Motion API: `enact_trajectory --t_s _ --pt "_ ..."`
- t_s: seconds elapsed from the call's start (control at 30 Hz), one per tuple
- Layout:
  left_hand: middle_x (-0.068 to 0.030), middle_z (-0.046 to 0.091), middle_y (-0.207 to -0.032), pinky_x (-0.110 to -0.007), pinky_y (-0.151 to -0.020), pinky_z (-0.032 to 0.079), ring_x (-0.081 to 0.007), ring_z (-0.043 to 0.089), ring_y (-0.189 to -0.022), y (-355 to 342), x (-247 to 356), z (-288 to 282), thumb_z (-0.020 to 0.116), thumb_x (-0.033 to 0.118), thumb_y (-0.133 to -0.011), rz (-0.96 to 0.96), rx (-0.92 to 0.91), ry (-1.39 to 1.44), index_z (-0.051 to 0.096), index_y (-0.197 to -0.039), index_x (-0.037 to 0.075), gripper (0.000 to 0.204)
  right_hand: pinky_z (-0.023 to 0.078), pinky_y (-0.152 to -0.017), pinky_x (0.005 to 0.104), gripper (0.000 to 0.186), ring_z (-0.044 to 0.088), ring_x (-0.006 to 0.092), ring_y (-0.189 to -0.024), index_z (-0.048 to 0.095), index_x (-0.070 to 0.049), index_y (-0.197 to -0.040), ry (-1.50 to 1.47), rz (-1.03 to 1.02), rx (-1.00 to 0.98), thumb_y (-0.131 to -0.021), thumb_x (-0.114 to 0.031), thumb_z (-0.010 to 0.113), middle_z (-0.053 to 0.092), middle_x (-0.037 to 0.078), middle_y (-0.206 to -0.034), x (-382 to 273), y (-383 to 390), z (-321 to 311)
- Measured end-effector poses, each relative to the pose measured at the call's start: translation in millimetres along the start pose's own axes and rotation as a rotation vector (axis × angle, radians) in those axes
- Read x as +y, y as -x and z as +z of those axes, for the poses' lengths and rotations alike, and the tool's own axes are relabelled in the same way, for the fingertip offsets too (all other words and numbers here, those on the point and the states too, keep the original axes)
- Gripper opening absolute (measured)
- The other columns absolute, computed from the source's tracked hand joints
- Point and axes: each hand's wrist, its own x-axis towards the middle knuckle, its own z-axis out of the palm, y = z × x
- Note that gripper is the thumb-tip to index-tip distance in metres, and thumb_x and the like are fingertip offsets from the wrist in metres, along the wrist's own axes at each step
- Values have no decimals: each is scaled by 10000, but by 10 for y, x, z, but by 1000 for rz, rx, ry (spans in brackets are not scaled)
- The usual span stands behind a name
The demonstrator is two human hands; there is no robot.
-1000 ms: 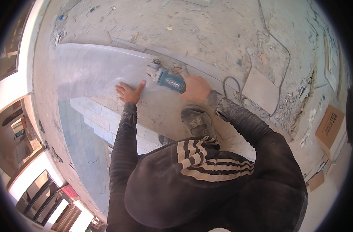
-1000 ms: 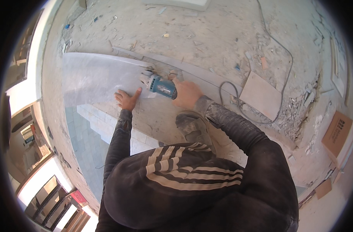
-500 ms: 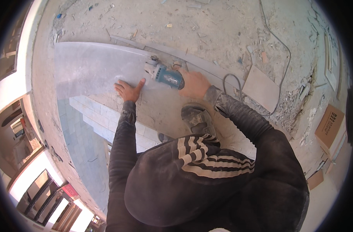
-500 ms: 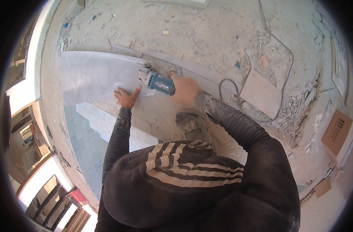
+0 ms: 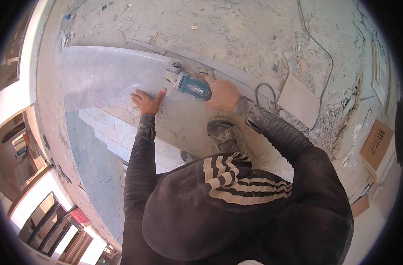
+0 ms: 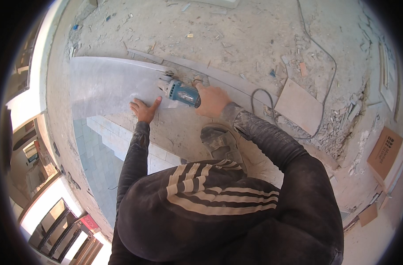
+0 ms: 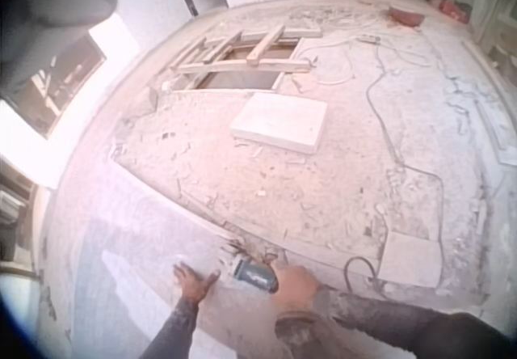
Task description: The person uses an angle grinder to cut a curved shape into a large grey floor tile while kneeling on the ground.
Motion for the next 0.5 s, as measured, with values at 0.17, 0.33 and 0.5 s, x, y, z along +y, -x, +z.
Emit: enact_trajectory --t_s 0.17,0.33,0.5 --pt "-413 -66 -1461 -561 -1126 16 -501 -102 -1392 -4 -6 7 631 797 -639 7 5 -6 5 -1415 -160 1383 507 -781 467 720 629 390 -888 463 -57 -1294 8 21 -6 -650 -284 692 657 212 -935 -31 13 -18" --pt "-414 -66 -1460 -570 -1123 27 -506 -99 -1391 -14 -18 17 625 804 -638 8 9 -18 10 -1415 -162 1383 506 -778 467 713 632 383 -893 461 -70 -1299 5 22 2 -657 -281 686 659 204 -936 -41 4 -7" --pt "-412 -64 -1462 -573 -1123 31 -507 -92 -1391 -18 -18 24 624 809 -633 -2 4 -30 12 -1416 -160 1389 505 -775 466 705 633 382 -894 465 -66 -1298 -11 20 -10 -660 -276 681 659 207 -930 -43 -12 -6"
